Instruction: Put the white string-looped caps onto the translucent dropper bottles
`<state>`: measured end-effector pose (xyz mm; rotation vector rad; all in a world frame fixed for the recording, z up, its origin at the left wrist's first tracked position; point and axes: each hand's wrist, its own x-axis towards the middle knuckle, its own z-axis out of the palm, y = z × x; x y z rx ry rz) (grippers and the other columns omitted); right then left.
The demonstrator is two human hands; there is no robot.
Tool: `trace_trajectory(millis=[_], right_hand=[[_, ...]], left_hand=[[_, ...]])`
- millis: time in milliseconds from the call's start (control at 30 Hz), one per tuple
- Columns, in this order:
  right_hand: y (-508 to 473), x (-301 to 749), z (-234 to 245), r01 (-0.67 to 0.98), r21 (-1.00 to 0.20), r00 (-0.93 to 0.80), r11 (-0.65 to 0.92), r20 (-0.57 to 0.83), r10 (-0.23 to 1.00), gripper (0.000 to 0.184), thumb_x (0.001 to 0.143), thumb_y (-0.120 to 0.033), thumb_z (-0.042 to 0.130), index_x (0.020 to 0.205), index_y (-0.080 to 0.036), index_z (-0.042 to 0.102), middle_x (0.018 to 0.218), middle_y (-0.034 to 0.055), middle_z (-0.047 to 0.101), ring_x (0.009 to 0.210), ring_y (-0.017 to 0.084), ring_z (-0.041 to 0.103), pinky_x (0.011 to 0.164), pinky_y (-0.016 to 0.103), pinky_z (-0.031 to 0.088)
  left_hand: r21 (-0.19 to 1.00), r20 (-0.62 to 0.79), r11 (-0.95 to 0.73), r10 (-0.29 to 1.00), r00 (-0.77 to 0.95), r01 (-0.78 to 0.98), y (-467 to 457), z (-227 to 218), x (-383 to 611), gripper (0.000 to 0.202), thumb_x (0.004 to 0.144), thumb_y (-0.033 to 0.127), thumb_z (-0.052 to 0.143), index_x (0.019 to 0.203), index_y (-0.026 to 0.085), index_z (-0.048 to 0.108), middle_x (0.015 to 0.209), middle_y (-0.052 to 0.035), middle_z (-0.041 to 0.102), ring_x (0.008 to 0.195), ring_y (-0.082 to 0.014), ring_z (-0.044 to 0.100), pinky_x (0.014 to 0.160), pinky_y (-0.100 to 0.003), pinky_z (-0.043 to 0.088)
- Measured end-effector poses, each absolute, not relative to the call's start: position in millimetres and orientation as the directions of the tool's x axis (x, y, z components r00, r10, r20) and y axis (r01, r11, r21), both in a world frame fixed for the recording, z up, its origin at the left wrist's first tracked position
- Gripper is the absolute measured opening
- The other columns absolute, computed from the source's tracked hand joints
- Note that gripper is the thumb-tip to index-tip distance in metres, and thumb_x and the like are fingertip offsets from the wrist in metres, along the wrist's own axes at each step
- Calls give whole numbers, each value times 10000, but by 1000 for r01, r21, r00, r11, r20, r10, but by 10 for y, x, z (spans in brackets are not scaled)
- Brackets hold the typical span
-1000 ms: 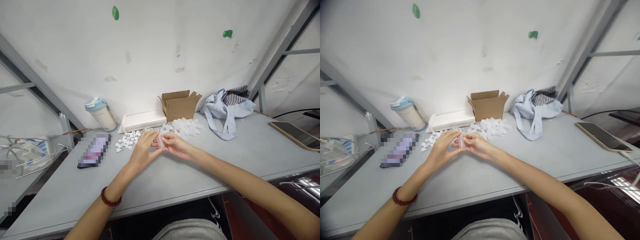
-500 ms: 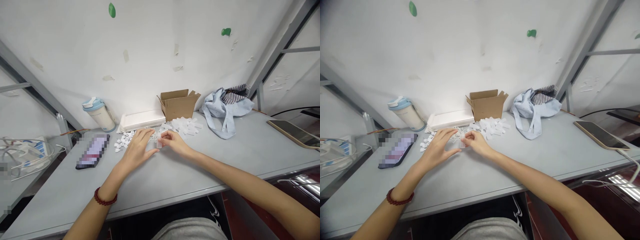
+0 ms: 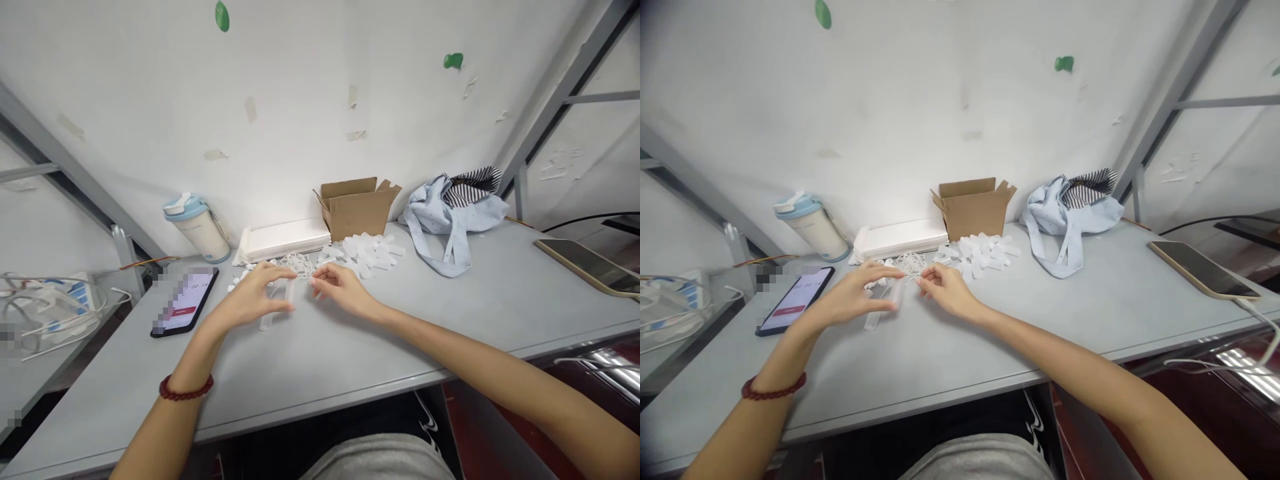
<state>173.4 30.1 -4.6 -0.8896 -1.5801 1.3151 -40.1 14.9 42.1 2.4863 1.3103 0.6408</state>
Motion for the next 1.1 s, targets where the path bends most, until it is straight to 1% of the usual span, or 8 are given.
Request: trace_trajectory(millis=[100,233,400,600,733,867,1000,1100], right_hand=[[371,1778,-67,29,-975,-322,219,198,926,147,810,-300,596,829,-161,553,732,19,625,662,141,639,607,282,522],[414,1804,-75,35,-977,-297,210,191,936,111,814,-268,574,821,-160,549,760,25,622,635,133,637,580,277,519],[403,1798,-73,60,-978,-309,199,171,935,98,828,-252,552,816,-155,543,765,28,619,618,128,637,562,264,511],[420,1803,-106,53,-978,-316,202,175,933,123,829,-283,562,835,-161,541,749,15,619,598,123,632,553,259,506],[423,1801,-103,62,-979,-322,196,166,932,116,833,-271,553,847,-157,537,754,13,615,587,118,628,546,253,499],[418,1797,-95,71,-981,-327,182,150,933,106,838,-263,544,841,-158,531,744,8,611,576,111,623,538,243,496],[423,1802,-93,83,-980,-320,183,148,936,108,835,-265,548,833,-158,535,740,12,624,575,111,625,539,240,500],[435,1805,-105,89,-979,-321,186,149,935,100,837,-260,542,828,-161,534,737,15,630,570,113,624,537,244,502]], left_hand=[[414,129,-472,877,463,778,163,457,-514,461,622,430,763,1055,284,697,1008,-49,680,946,-254,600,793,-340,501],[372,55,-432,894,445,822,140,468,-498,465,550,420,785,989,279,728,865,-36,677,826,-254,627,705,-314,503],[338,-16,-383,911,412,860,97,460,-475,478,542,448,779,969,245,715,894,-55,646,837,-259,615,723,-318,492],[327,-60,-396,898,437,858,63,400,-470,420,560,403,752,931,235,649,834,-32,600,804,-243,585,659,-285,469],[304,-73,-416,887,456,857,62,383,-474,387,601,399,718,932,229,610,827,-28,586,827,-241,561,668,-284,456],[293,-157,-401,875,457,868,52,441,-470,413,626,425,692,967,223,577,870,-35,576,906,-256,532,723,-304,447],[293,-232,-371,867,441,881,29,538,-480,462,636,458,672,1011,221,545,964,-44,571,981,-271,501,797,-333,429],[294,-272,-330,871,410,897,19,577,-510,560,610,438,687,1094,215,515,1086,-68,550,1063,-286,473,870,-359,414]])
